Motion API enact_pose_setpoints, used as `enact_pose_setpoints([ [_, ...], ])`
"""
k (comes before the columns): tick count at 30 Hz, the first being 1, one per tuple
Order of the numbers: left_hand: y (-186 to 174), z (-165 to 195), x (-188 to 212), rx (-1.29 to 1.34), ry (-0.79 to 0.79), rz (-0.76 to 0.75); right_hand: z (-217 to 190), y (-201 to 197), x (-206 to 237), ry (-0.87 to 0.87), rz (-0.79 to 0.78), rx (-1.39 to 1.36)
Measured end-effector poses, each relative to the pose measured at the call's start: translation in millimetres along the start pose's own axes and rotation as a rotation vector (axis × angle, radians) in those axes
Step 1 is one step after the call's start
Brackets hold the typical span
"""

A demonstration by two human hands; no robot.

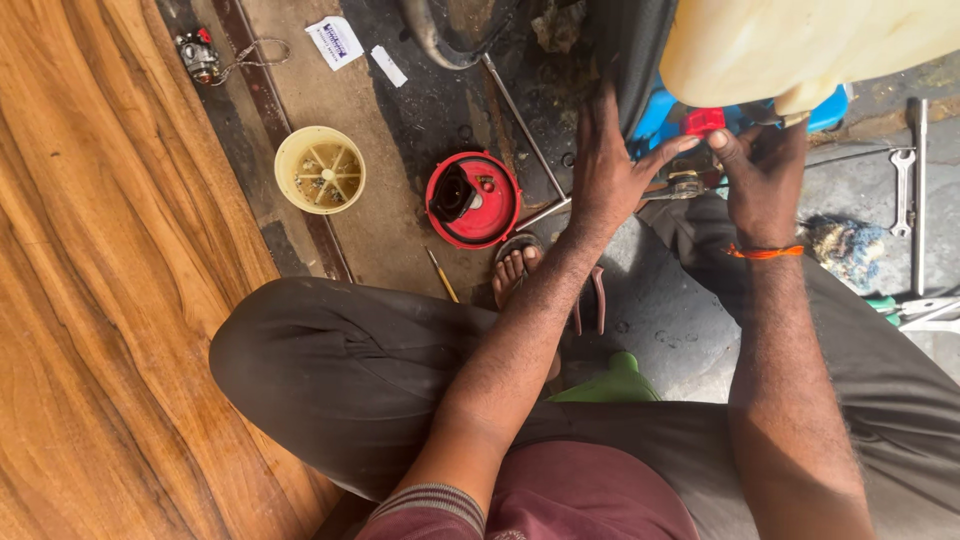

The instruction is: The person is repairing a small blue motor or pump attached to a white container. They use a wrench to tighten a fitting, then use pliers to adjust a hose clamp, and finally use a screwdriver to tighten a red cap on the device.

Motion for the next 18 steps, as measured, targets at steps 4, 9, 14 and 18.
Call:
enact_pose_setpoints([
  [4,6.8,-7.5,2.5,-0.007,-0.072,-0.009,2.0,-1.7,-1.2,0.006,0.034,0.030],
  [9,13.3,-11.4,5.5,-0.013,-0.074,-0.036,-2.2,0.1,-1.8,0.016,0.064,0.141],
  [14,6.9,-6.7,1.7,-0.061,-0.118,-0.054,-19.3,-1.6,2.7,0.006,0.075,0.241],
  [18,-0.1,1.4,4.0,0.015,0.026,-0.056,-30.7,-21.3,24.0,0.109,0.152,0.142],
])
Point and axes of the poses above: each hand's wrist, its own x-axis away from the middle knuckle, its own y-axis out of the palm, z = x × y, the point moved 6 cm from there along -x, towards the middle knuckle, and after that the axes turned 13 degrees about -z, right-handed, at the moved point
